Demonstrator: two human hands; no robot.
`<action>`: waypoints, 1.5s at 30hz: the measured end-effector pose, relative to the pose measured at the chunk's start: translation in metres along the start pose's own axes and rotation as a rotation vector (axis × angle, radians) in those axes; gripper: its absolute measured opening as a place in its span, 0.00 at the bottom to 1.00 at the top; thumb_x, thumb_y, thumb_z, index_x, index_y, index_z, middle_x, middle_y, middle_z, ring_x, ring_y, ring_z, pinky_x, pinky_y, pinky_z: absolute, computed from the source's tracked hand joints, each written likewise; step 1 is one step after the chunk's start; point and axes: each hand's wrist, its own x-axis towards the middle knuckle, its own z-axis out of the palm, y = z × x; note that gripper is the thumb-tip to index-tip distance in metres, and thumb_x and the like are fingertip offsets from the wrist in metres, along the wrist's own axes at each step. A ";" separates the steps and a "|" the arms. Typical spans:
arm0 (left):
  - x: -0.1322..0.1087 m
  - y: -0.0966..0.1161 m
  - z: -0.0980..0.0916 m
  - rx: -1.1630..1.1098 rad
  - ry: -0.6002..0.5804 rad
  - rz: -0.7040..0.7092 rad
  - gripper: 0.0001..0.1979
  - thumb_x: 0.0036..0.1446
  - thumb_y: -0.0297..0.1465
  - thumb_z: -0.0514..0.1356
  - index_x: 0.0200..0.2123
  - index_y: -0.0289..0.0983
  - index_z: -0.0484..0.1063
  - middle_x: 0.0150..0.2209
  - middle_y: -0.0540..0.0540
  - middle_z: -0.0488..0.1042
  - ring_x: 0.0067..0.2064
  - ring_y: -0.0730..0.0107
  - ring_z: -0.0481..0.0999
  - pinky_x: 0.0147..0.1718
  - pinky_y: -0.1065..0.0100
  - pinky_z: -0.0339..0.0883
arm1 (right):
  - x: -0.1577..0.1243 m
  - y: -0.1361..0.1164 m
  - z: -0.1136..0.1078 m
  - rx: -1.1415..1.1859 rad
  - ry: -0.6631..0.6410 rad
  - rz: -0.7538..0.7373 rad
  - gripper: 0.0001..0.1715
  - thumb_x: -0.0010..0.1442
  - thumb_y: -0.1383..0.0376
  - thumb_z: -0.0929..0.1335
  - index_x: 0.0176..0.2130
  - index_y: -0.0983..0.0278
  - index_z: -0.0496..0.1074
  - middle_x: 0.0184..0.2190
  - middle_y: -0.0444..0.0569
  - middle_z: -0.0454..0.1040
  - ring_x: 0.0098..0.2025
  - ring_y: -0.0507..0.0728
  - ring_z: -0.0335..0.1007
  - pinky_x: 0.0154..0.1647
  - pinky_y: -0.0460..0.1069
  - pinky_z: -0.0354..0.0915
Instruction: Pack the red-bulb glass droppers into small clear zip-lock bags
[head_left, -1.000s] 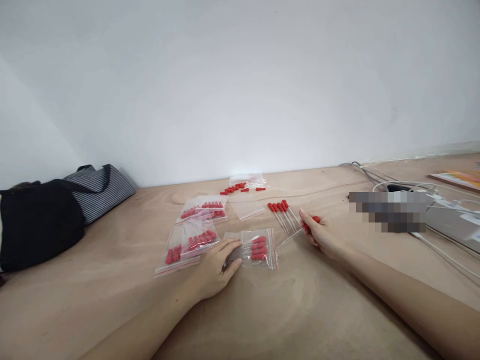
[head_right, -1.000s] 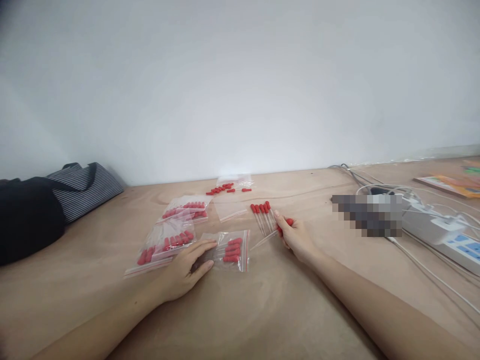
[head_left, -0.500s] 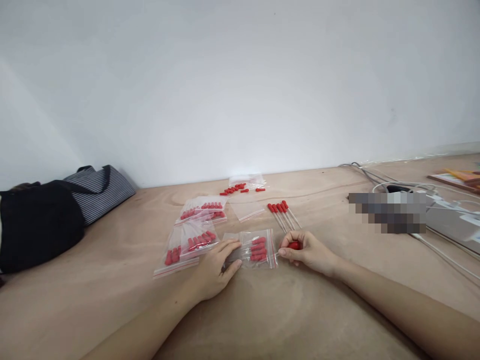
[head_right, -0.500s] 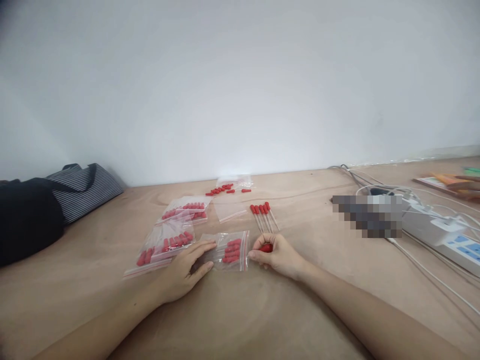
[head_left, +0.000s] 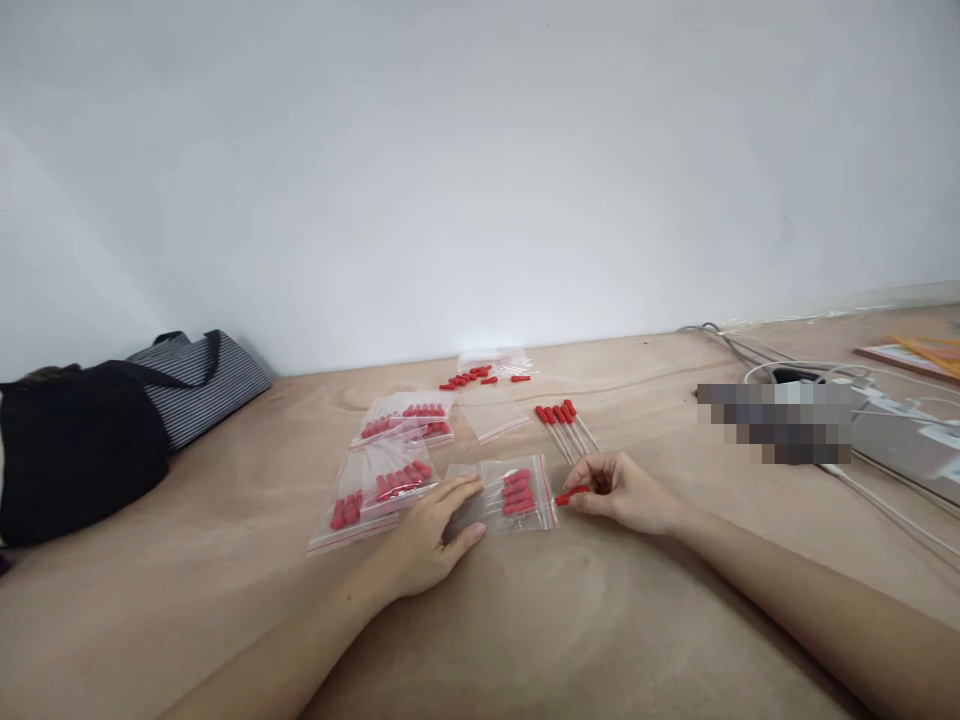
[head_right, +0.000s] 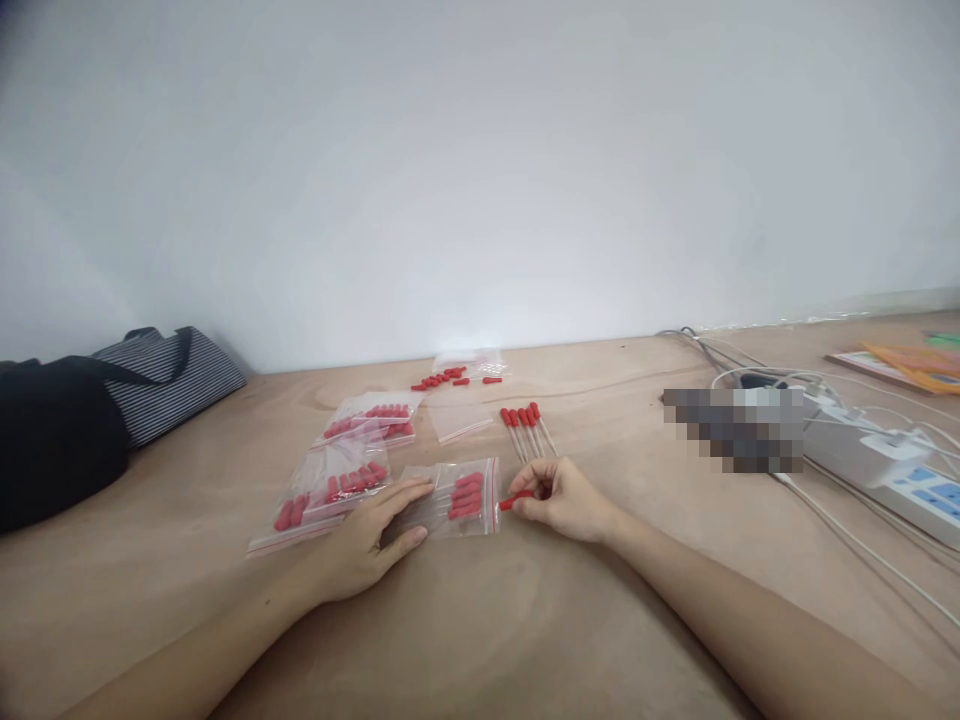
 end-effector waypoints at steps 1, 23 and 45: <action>0.000 0.000 0.000 0.000 -0.002 -0.001 0.20 0.56 0.33 0.52 0.52 0.37 0.60 0.54 0.42 0.62 0.55 0.60 0.61 0.52 0.57 0.56 | 0.000 0.000 0.000 0.008 0.013 0.006 0.09 0.42 0.64 0.70 0.25 0.66 0.68 0.16 0.38 0.60 0.18 0.45 0.52 0.18 0.43 0.50; 0.003 0.003 0.000 -0.035 0.030 -0.027 0.21 0.53 0.33 0.55 0.51 0.37 0.61 0.52 0.42 0.65 0.52 0.59 0.65 0.50 0.57 0.59 | 0.009 -0.006 0.025 0.089 -0.232 0.030 0.17 0.43 0.57 0.71 0.32 0.64 0.69 0.20 0.40 0.68 0.17 0.45 0.58 0.14 0.41 0.55; 0.004 -0.002 0.003 -0.045 0.065 -0.053 0.18 0.55 0.34 0.53 0.49 0.37 0.63 0.50 0.43 0.67 0.51 0.60 0.65 0.49 0.59 0.60 | 0.005 -0.008 0.032 -0.260 -0.070 -0.239 0.03 0.52 0.67 0.64 0.27 0.64 0.66 0.19 0.41 0.63 0.20 0.47 0.55 0.21 0.43 0.52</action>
